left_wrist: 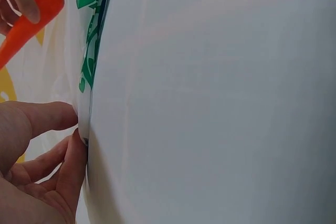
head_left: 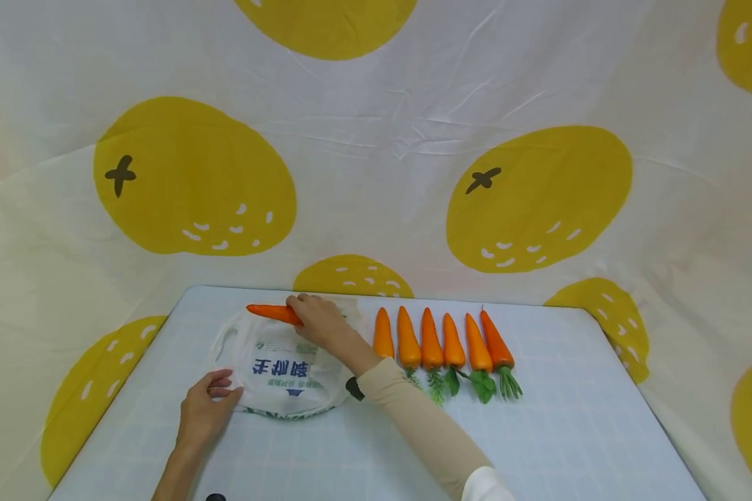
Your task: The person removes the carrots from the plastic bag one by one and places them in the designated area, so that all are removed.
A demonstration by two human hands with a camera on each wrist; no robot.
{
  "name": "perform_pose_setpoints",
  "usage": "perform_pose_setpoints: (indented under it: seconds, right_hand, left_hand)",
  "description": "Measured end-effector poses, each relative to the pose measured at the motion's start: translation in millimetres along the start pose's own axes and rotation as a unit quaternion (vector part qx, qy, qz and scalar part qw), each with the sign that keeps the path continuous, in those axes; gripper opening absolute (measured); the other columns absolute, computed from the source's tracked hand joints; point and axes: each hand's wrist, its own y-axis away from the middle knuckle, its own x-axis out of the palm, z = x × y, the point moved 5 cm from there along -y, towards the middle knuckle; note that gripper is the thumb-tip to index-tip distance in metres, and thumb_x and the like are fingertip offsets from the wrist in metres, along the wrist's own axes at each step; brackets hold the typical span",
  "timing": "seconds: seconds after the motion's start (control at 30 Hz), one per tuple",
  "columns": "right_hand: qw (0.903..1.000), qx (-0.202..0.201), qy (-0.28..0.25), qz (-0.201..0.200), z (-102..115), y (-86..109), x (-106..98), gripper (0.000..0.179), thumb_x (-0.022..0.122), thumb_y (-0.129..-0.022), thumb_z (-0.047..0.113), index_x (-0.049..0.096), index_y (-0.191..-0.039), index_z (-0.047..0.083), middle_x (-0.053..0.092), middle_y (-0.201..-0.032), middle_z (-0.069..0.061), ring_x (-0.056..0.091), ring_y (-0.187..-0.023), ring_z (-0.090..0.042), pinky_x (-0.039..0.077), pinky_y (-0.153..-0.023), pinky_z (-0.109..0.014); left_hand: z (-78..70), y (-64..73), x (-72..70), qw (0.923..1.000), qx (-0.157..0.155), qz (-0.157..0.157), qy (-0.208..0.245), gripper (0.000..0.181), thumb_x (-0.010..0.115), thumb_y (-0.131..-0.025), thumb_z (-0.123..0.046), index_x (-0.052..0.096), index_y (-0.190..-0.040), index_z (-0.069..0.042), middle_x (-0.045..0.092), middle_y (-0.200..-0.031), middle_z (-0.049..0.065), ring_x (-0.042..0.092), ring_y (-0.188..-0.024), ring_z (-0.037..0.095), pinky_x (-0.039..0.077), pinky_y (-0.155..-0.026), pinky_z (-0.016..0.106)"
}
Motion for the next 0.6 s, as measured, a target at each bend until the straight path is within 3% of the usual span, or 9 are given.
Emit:
perform_pose_setpoints:
  seconds: [0.2,0.4,0.53,0.6]
  right_hand:
    - [0.9968,0.011,-0.073,-0.028,0,7.1,-12,0.041,0.074,-0.097,0.025,0.062,-0.134,0.013,0.068,-0.116,-0.002,0.060,-0.094,-0.015,0.050,-0.090,-0.019]
    - [0.9845,0.039,-0.157,-0.069,-5,14.7,-21,0.043,0.077,-0.094,0.023,0.063,-0.132,0.008,0.069,-0.117,-0.005,0.061,-0.094,-0.016,0.052,-0.088,-0.020]
    - [0.9680,0.051,-0.227,-0.095,-10,17.4,-24,0.044,0.078,-0.093,0.022,0.063,-0.131,0.007,0.070,-0.118,-0.005,0.064,-0.095,-0.015,0.053,-0.086,-0.018]
    - [0.9541,0.059,-0.272,-0.110,-13,19.2,-26,0.045,0.078,-0.093,0.022,0.063,-0.132,0.006,0.071,-0.119,-0.006,0.066,-0.097,-0.015,0.054,-0.086,-0.018]
  left_hand:
    - [0.9,-0.5,0.0,1.0000,0.008,0.000,-0.001,0.049,0.070,-0.095,-0.013,0.054,-0.137,0.005,0.061,-0.123,0.026,0.061,-0.107,0.038,0.050,-0.088,0.049]
    - [1.9,-1.3,1.3,1.0000,0.007,-0.006,0.000,0.048,0.070,-0.094,-0.013,0.055,-0.136,0.005,0.061,-0.122,0.026,0.061,-0.105,0.038,0.050,-0.087,0.049]
    - [4.6,-2.7,3.1,0.9999,-0.006,-0.014,0.000,0.048,0.070,-0.095,-0.012,0.055,-0.137,0.004,0.060,-0.123,0.026,0.060,-0.106,0.038,0.051,-0.088,0.049]
    - [5.1,-3.1,4.0,0.9998,-0.012,-0.016,0.001,0.048,0.070,-0.095,-0.012,0.054,-0.137,0.004,0.059,-0.123,0.026,0.059,-0.106,0.038,0.051,-0.089,0.050]
